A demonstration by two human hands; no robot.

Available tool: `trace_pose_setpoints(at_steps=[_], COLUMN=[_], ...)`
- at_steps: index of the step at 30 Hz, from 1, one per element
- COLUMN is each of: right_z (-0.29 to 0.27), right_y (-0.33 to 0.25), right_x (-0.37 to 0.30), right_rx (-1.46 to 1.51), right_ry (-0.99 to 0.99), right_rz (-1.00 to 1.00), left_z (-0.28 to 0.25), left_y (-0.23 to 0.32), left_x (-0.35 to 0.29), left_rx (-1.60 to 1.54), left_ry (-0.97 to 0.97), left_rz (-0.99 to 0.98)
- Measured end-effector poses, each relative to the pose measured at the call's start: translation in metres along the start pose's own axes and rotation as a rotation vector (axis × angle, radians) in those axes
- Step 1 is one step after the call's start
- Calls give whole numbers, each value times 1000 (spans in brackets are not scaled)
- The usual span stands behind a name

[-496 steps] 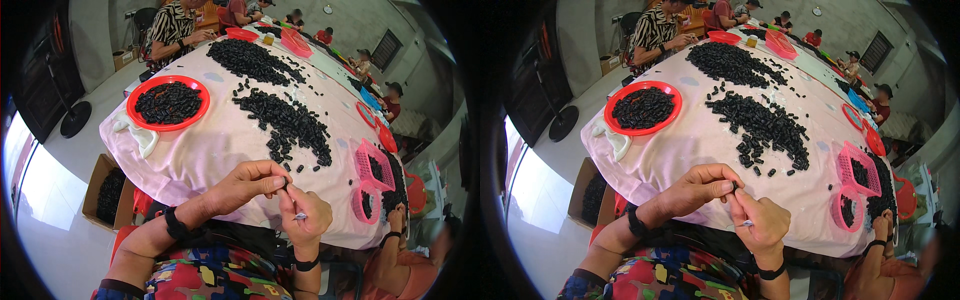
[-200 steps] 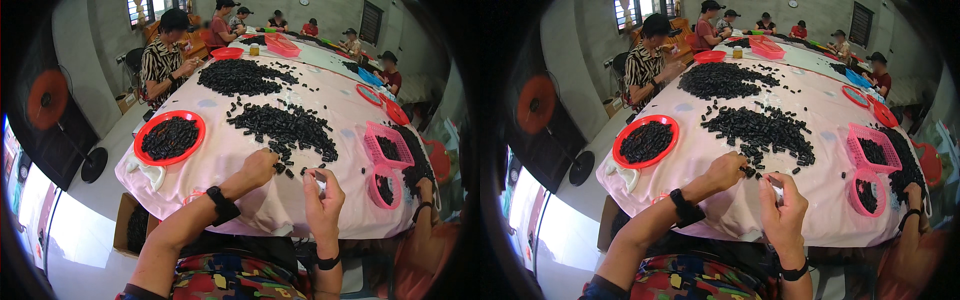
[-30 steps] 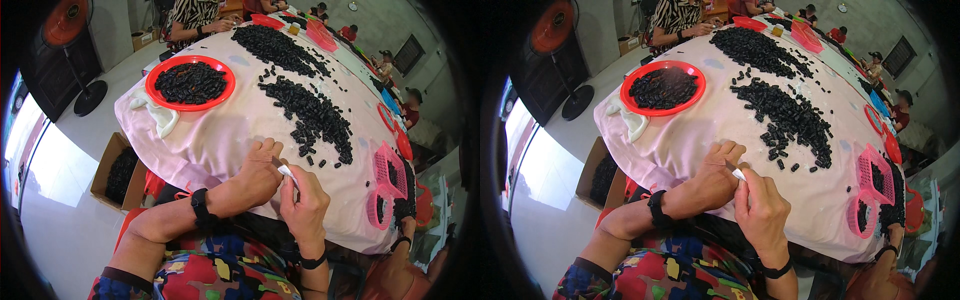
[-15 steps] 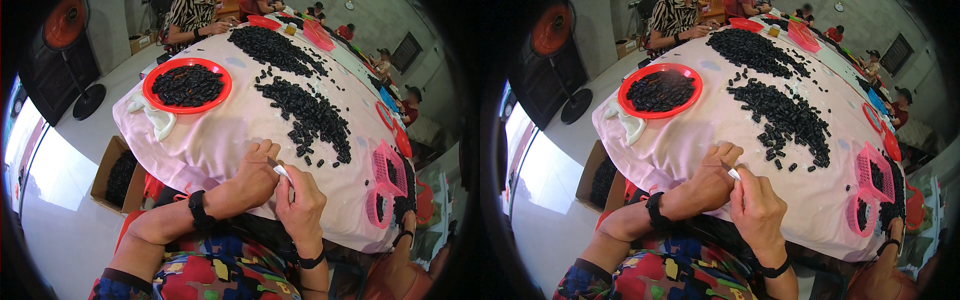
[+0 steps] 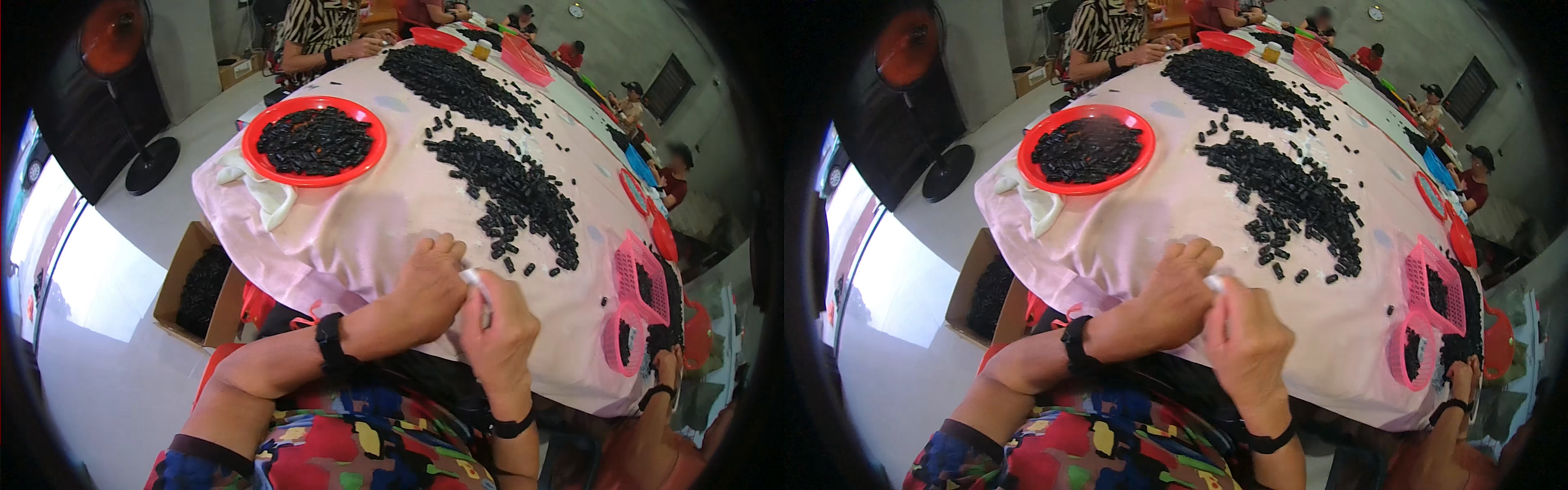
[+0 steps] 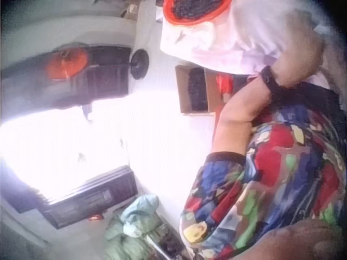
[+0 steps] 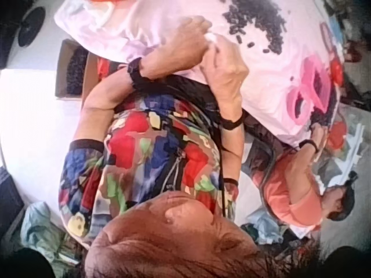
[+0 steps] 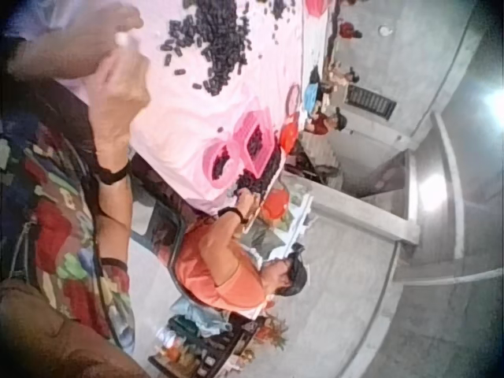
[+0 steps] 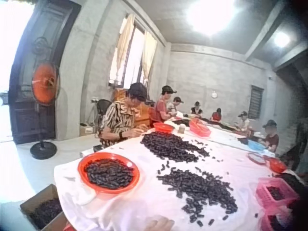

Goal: Assembling small black plastic shoe components at a production table.

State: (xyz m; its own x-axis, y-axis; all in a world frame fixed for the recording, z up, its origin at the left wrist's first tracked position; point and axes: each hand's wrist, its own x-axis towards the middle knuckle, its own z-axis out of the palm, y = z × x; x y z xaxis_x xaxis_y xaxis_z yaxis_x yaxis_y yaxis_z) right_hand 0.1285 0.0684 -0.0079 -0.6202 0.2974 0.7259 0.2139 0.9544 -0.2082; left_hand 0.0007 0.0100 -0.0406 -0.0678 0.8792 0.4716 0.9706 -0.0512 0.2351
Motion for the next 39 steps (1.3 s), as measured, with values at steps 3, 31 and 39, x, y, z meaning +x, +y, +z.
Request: trace_pose_setpoints(at_steps=[3, 31, 39], right_z=[-11, -12, -15], right_y=[5, -17, -21], right_x=[0, 3, 3], right_rx=[17, 133, 96], right_ry=[26, -94, -123], right_rz=[65, 80, 68], left_z=[-7, 11, 3], left_y=[7, 4, 6], left_x=[6, -2, 1], left_rx=[57, 131, 96], left_ry=[105, 332, 99], left_rz=[67, 190, 72])
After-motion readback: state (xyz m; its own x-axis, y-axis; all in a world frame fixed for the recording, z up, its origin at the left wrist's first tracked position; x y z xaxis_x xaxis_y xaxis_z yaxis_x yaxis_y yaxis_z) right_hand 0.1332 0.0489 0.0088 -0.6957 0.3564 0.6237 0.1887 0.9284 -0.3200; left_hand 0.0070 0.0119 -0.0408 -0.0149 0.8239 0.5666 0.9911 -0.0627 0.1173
